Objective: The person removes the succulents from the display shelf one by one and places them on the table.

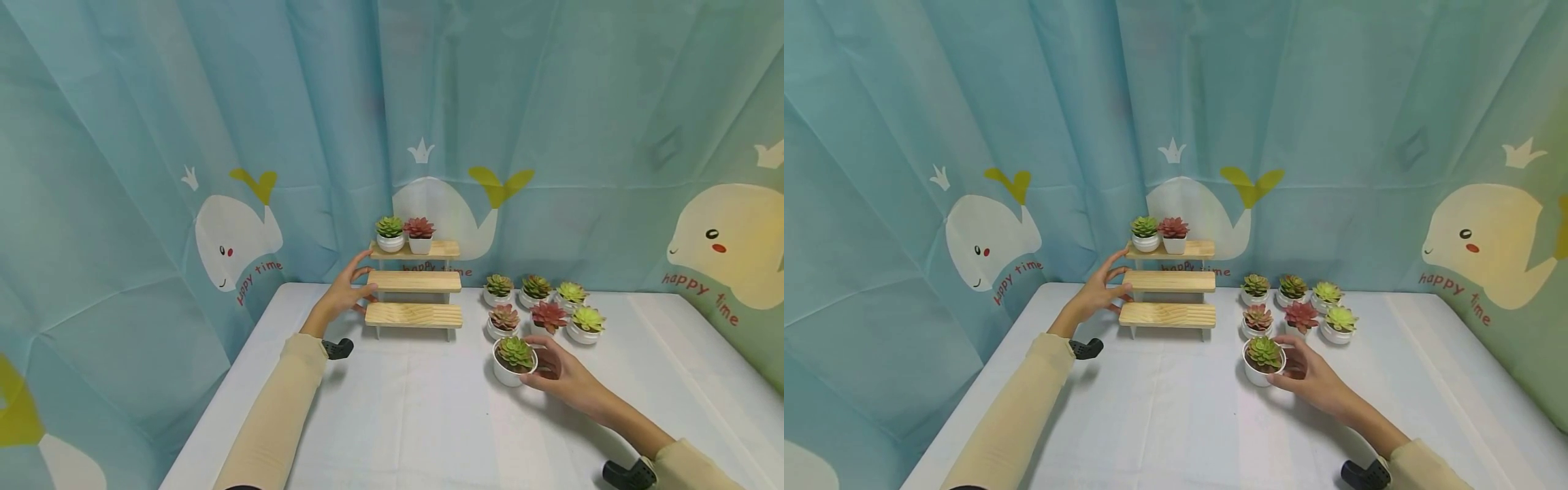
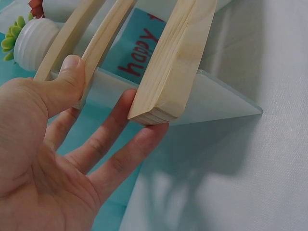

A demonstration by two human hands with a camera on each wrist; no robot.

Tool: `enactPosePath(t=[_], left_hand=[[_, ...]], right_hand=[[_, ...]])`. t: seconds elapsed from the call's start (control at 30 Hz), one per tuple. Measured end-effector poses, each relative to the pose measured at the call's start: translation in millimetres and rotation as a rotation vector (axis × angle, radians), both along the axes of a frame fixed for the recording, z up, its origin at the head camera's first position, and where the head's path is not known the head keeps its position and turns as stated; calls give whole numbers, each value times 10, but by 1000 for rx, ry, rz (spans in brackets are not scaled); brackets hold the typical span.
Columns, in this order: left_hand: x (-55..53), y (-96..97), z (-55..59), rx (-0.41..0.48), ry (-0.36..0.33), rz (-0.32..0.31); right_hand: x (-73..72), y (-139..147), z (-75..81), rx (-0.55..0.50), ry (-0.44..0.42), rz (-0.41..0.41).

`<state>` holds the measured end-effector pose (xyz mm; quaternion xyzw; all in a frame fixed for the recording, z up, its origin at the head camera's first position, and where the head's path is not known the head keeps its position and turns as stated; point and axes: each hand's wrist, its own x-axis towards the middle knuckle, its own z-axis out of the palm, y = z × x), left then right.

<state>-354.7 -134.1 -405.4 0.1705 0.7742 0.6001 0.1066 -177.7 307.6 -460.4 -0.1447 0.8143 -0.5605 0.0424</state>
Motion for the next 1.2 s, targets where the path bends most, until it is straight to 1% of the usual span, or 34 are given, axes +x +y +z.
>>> enactPosePath(t=[0.13,0.27,0.53,0.67,0.77,0.93,1.07,1.2], left_hand=[[-6,-2,-6,-17,12,1],[-14,2,-10,-23,13,8],[-6,2,-4,-17,5,16],[-16,8,-14,-13,-8,16],[-18,13,-12,-18,-5,18],[-12,24,-6,-21,0,31],[-7,22,-5,-16,-3,34],[-11,18,-8,-11,-2,33]], right_hand=[[0,1,40,16,2,3],[-7,18,106,71,34,19],[-42,41,271,171,187,81],[-72,50,368,228,242,100],[-102,50,455,266,282,108],[-157,29,651,307,298,103],[-233,-19,825,307,300,93],[-354,-105,947,290,327,95]])
